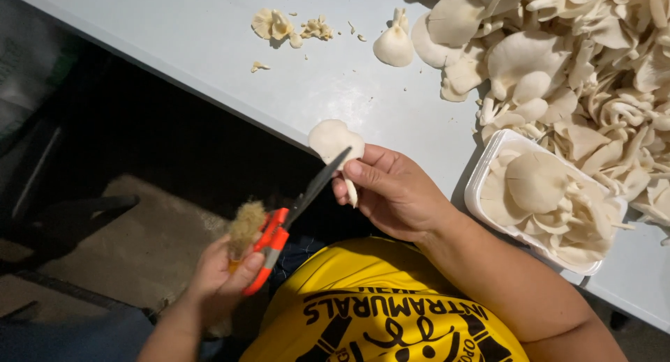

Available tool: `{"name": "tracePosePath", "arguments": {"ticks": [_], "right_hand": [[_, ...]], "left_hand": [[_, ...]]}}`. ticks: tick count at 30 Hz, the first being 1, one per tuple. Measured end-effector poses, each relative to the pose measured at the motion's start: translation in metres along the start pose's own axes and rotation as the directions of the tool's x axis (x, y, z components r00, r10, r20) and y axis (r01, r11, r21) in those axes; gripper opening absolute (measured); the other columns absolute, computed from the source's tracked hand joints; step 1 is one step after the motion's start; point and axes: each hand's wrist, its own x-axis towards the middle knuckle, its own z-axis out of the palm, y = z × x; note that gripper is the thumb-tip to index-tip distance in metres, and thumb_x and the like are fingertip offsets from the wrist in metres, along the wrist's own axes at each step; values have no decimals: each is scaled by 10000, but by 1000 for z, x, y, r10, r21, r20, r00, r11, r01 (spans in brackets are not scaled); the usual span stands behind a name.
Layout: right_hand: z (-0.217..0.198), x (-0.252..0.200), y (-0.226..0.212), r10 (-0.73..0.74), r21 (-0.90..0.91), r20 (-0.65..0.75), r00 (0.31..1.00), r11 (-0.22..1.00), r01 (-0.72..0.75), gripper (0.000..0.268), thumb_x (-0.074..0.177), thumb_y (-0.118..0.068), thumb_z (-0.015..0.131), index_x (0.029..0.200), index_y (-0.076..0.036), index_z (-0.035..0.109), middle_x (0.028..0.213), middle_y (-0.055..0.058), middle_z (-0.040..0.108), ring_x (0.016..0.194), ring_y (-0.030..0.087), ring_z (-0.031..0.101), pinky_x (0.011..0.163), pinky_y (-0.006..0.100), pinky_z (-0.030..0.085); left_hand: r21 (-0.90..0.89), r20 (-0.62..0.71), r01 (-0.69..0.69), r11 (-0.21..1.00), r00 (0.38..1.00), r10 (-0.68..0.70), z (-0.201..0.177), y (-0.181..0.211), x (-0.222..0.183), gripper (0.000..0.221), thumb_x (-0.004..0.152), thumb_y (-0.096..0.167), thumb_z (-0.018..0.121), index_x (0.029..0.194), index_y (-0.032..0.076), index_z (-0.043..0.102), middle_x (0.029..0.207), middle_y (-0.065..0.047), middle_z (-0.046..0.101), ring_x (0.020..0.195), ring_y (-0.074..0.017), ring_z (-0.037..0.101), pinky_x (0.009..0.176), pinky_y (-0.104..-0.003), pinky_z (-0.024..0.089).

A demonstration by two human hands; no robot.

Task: Cleaning oyster mushrooms with a brush and packing them into foam trays

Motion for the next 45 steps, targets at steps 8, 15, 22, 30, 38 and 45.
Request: {"name": "tracePosePath", "arguments": {"ticks": [8,15,22,30,38,45], "right_hand": [[1,-2,1,11,-35,27,1000,999,-10,242,960,-117,696,1159,20,687,894,126,694,817,188,675,782,290,551],[2,-3,2,39,-1,34,999,999,-39,229,953,-124,708,1142,2,681,902,137,692,844,214,661,773,331,549],[4,-5,0,97,74,124,988,992,-106,174,972,-182,700,1072,-48,650,880,129,657,818,222,623,778,318,503],[4,-2,5,-1,-12,38,999,1000,1,225,933,-174,732,1065,1,680,871,124,645,754,225,609,740,317,497],[3,-2,4,-11,8,51,999,1000,11,222,954,-158,710,1093,12,680,886,126,631,759,221,600,752,314,491],[6,-2,4,-42,46,-22,999,998,43,229,943,-121,717,1099,44,682,974,115,667,756,215,610,732,309,513]], "left_hand": [[-38,31,-93,995,995,95,5,6,4,377,914,418,564,755,133,752,837,-22,601,780,-178,608,699,-338,491],[-40,9,-241,970,970,241,2,21,6,388,943,346,547,1090,85,793,1169,-93,748,1088,-224,720,926,-356,548],[-19,37,-281,960,959,281,-3,23,9,291,953,286,566,837,70,723,878,-32,609,790,-162,588,677,-303,480],[16,8,-327,945,945,327,-3,20,12,327,963,331,539,902,63,717,952,-52,656,868,-191,646,749,-324,501],[52,-40,-270,961,961,272,2,7,12,364,947,363,550,751,83,674,937,-47,672,851,-194,663,742,-332,502],[138,-111,-143,980,981,159,0,-24,8,446,897,492,534,1014,156,802,974,-72,696,897,-237,672,772,-369,515]]}}
